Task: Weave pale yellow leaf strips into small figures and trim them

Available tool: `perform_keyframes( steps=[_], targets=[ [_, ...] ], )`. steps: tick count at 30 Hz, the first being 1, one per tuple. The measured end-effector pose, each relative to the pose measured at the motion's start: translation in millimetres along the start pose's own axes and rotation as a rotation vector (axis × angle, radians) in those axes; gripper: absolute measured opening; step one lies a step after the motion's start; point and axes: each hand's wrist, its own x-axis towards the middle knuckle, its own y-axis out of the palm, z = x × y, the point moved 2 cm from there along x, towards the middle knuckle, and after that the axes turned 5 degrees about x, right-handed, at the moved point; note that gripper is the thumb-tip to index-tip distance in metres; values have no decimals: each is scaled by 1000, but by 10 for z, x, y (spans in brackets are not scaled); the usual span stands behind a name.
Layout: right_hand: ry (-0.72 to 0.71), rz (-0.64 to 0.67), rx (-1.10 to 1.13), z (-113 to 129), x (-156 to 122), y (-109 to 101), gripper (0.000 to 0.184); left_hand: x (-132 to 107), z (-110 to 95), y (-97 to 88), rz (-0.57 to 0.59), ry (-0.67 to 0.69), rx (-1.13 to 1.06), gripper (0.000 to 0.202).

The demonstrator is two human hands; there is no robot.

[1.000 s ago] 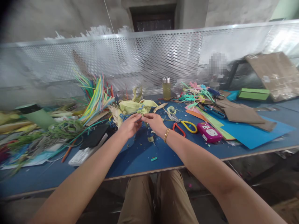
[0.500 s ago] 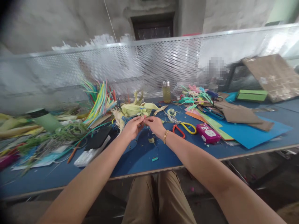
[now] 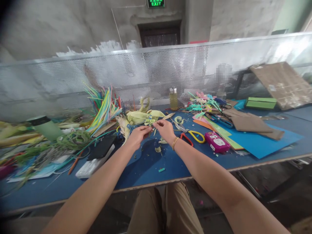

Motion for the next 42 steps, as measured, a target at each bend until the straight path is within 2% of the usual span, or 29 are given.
perform_keyframes(
  steps=[5, 9, 16, 21, 26, 29, 31, 33, 34, 36, 39, 40, 41, 42],
  targets=[
    [88, 58, 164, 43, -20, 6, 31, -8, -1, 0, 28, 11, -7, 36],
    [142, 107, 240, 63, -44, 40, 34, 6, 26, -13, 41, 36, 97, 33],
    [115, 132, 229, 86, -43, 31, 35, -37, -20, -13, 108, -80, 64, 35],
    [140, 74, 258, 94, -42, 5, 36, -90, -26, 0, 152, -172, 21, 36],
    [176, 20, 269, 103, -32, -16, 37, -60, 2, -26, 88, -165, 39, 29],
    [194, -62, 250, 42, 8, -64, 39, 8, -136, -160, -46, -143, -139, 27],
    [184, -75, 225, -21, 46, -99, 38, 55, -316, -389, -168, -104, -314, 23],
    [183, -74, 208, -85, 80, -131, 37, 76, -537, -779, -347, -39, -418, 21],
    [187, -76, 202, -111, 92, -143, 36, 66, -656, -1033, -456, 21, -443, 20],
    [193, -86, 186, -141, 105, -161, 36, 8, -877, -1591, -562, 57, -432, 23],
    [197, -101, 172, -140, 100, -170, 35, -216, -1172, -2422, -805, 153, -167, 26],
    [199, -104, 166, -133, 95, -172, 34, -309, -1248, -2629, -854, 181, -58, 30],
    [202, -107, 155, -125, 89, -174, 34, -392, -1304, -2778, -836, 180, 59, 39],
    [206, -112, 139, -119, 84, -176, 34, -449, -1331, -2856, -685, 133, 188, 48]
  ],
)
